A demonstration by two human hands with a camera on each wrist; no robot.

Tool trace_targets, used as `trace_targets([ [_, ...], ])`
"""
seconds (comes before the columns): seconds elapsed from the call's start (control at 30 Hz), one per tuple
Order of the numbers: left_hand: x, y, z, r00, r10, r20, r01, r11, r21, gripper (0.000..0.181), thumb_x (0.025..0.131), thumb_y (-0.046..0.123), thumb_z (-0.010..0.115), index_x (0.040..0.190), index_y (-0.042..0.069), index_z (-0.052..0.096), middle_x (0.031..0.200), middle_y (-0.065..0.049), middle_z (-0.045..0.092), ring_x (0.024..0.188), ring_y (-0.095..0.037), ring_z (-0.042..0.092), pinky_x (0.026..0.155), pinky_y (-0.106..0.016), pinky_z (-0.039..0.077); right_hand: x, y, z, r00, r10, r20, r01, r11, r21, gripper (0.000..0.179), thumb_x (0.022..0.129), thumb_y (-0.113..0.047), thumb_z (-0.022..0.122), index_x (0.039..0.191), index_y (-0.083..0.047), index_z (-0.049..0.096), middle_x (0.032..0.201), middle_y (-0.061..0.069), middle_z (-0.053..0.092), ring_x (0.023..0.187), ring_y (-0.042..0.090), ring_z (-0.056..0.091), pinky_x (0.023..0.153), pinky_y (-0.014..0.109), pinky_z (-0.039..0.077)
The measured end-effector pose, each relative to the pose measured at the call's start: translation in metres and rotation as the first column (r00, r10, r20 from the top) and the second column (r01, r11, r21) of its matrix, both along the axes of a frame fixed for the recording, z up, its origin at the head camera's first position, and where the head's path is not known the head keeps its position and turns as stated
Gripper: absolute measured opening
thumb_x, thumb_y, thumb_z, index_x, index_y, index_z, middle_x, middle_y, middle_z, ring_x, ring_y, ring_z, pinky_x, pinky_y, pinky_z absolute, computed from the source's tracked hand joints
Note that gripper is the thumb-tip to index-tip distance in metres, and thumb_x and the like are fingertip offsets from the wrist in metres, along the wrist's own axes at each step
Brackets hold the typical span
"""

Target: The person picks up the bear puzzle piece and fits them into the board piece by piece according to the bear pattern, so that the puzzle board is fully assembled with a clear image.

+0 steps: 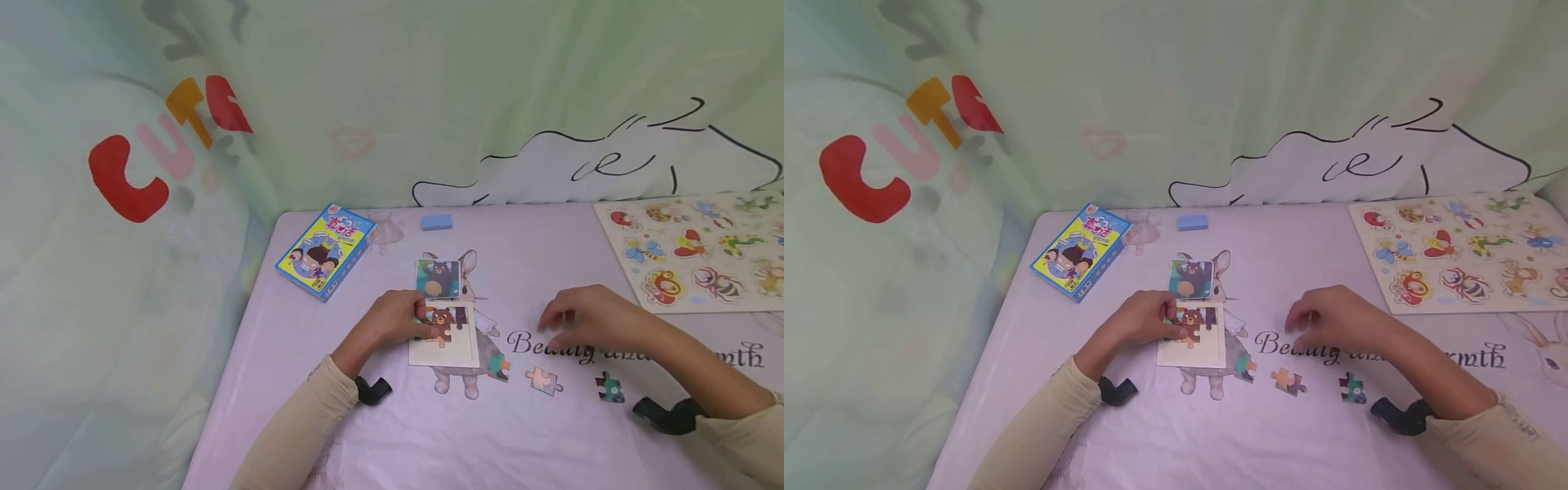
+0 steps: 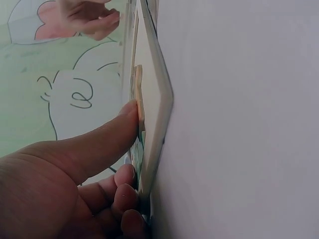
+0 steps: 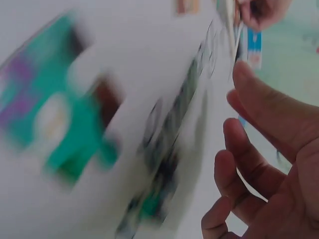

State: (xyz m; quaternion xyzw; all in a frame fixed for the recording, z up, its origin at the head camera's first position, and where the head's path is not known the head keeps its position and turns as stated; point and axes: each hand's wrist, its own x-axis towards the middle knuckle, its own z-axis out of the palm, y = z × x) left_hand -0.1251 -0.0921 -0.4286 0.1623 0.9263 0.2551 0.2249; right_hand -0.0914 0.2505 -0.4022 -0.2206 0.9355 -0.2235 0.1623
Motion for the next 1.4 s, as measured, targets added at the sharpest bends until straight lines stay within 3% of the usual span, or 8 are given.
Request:
trace_targets([
  [0.27, -0.001, -0.003, -0.001, 1.0, 0.012, 0.004, -0.012, 1.0, -0.012, 0.036, 0.081, 0.038, 0.086, 0.084, 0.016, 0.058, 0.067, 0.003, 0.05, 0.069, -0.014, 0.052, 0.059, -0.027, 0.035, 0.005, 0.039, -0.01, 0.997, -0.077, -0.005, 0.077, 0.995, 0.059, 0.03, 0.071, -0.036, 0.092, 0.095, -0.029, 0.075, 0.095, -0.012, 0.067, 0.085, 0.007, 0.054, 0.071, 0.022, 0.049],
  [0.57, -0.001, -0.006, -0.002, 1.0, 0.024, 0.015, -0.024, 1.0, -0.002, 0.036, 0.081, 0.038, 0.086, 0.086, 0.015, 0.059, 0.068, 0.002, 0.049, 0.068, -0.014, 0.05, 0.059, -0.027, 0.035, 0.005, 0.04, -0.014, 0.996, -0.083, 0.019, 0.083, 0.996, 0.034, 0.028, 0.075, -0.03, 0.091, 0.09, -0.026, 0.067, 0.086, -0.012, 0.061, 0.082, 0.007, 0.052, 0.069, 0.021, 0.045],
  [0.83, -0.001, -0.008, -0.006, 1.0, 0.01, -0.014, -0.01, 1.0, -0.009, 0.037, 0.081, 0.039, 0.086, 0.083, 0.017, 0.057, 0.068, 0.004, 0.051, 0.07, -0.014, 0.052, 0.06, -0.026, 0.035, -0.007, 0.004, -0.006, 0.998, -0.068, 0.002, 0.068, 0.985, -0.157, 0.022, 0.079, -0.026, 0.088, 0.09, -0.025, 0.069, 0.077, -0.013, 0.063, 0.076, 0.006, 0.056, 0.068, 0.021, 0.048],
  [1.03, -0.001, -0.007, -0.006, 1.0, -0.004, -0.014, 0.004, 1.0, 0.002, 0.036, 0.082, 0.039, 0.086, 0.083, 0.017, 0.057, 0.067, 0.004, 0.049, 0.068, -0.013, 0.049, 0.06, -0.026, 0.035, -0.021, -0.037, -0.003, 0.993, 0.002, 0.118, 0.032, 0.957, -0.288, 0.013, 0.087, -0.02, 0.082, 0.098, -0.022, 0.076, 0.09, -0.01, 0.072, 0.083, 0.009, 0.061, 0.077, 0.023, 0.052],
  [1.2, -0.001, -0.004, -0.005, 1.0, -0.014, -0.009, 0.014, 1.0, 0.018, 0.036, 0.082, 0.039, 0.086, 0.085, 0.016, 0.059, 0.066, 0.005, 0.047, 0.064, -0.011, 0.046, 0.058, -0.025, 0.033, -0.027, -0.06, -0.004, 0.973, 0.054, 0.224, 0.029, 0.936, -0.35, 0.023, 0.092, -0.011, 0.075, 0.115, -0.012, 0.075, 0.101, -0.002, 0.075, 0.091, 0.013, 0.065, 0.081, 0.024, 0.055],
  [1.4, -0.002, -0.002, -0.003, 1.0, -0.021, -0.016, 0.021, 1.0, 0.002, 0.037, 0.082, 0.04, 0.086, 0.084, 0.015, 0.058, 0.066, 0.005, 0.047, 0.064, -0.011, 0.047, 0.058, -0.025, 0.033, -0.028, -0.08, -0.012, 0.965, 0.049, 0.258, 0.055, 0.923, -0.38, 0.013, 0.091, -0.011, 0.076, 0.105, -0.012, 0.075, 0.092, 0.0, 0.074, 0.081, 0.016, 0.066, 0.072, 0.025, 0.056],
])
